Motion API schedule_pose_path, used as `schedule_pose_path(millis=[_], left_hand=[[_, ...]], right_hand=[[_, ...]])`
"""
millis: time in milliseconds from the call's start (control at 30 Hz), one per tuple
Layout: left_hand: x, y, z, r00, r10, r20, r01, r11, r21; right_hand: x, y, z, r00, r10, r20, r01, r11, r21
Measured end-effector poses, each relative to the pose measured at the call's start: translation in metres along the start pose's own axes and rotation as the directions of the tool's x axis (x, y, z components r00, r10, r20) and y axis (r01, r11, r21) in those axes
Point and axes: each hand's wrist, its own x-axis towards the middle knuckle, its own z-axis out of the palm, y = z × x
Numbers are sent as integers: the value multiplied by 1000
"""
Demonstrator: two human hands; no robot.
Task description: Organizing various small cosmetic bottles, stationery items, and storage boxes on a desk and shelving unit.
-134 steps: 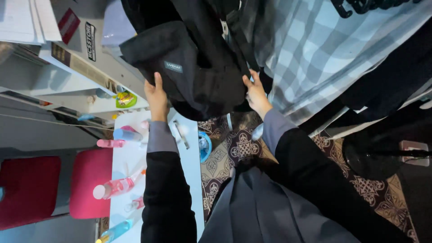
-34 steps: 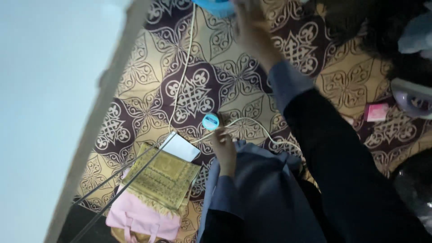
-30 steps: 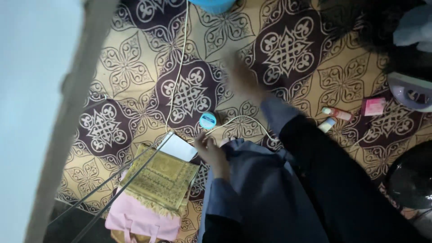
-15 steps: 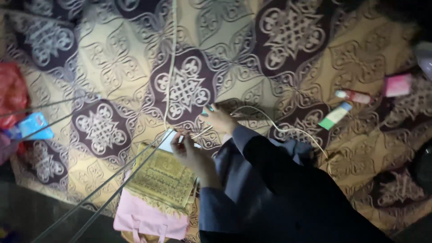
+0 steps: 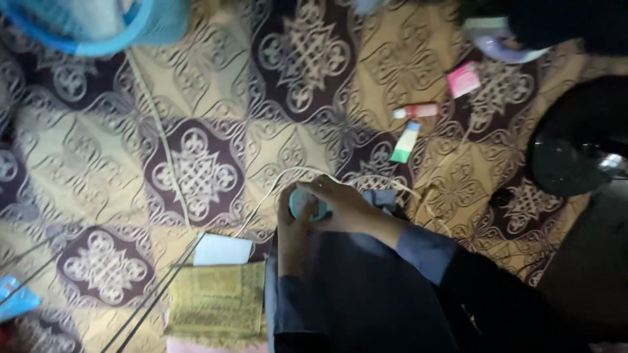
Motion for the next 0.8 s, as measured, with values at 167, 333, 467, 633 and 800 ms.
schedule_pose_path(millis=[167,333,467,633,800], left_hand=[[9,19,32,990,-12,-138,37,982,186],[29,6,33,996,-91,-11,92,987,132],[31,6,38,985,-173,-7,172,980,-95],[29,-28,3,986,156,-59,-116,895,431],[34,-44,16,930,330,162,-355,697,623]], right_hand=[[-128,244,67,702,621,-349,-294,699,653],[-168,369,52,340,692,-637,-890,456,20],[-159,369,47,173,760,-626,-814,468,343],[-169,413,91,276,455,-847,-926,363,-107],[-182,402,121,298,686,-663,-539,695,477]])
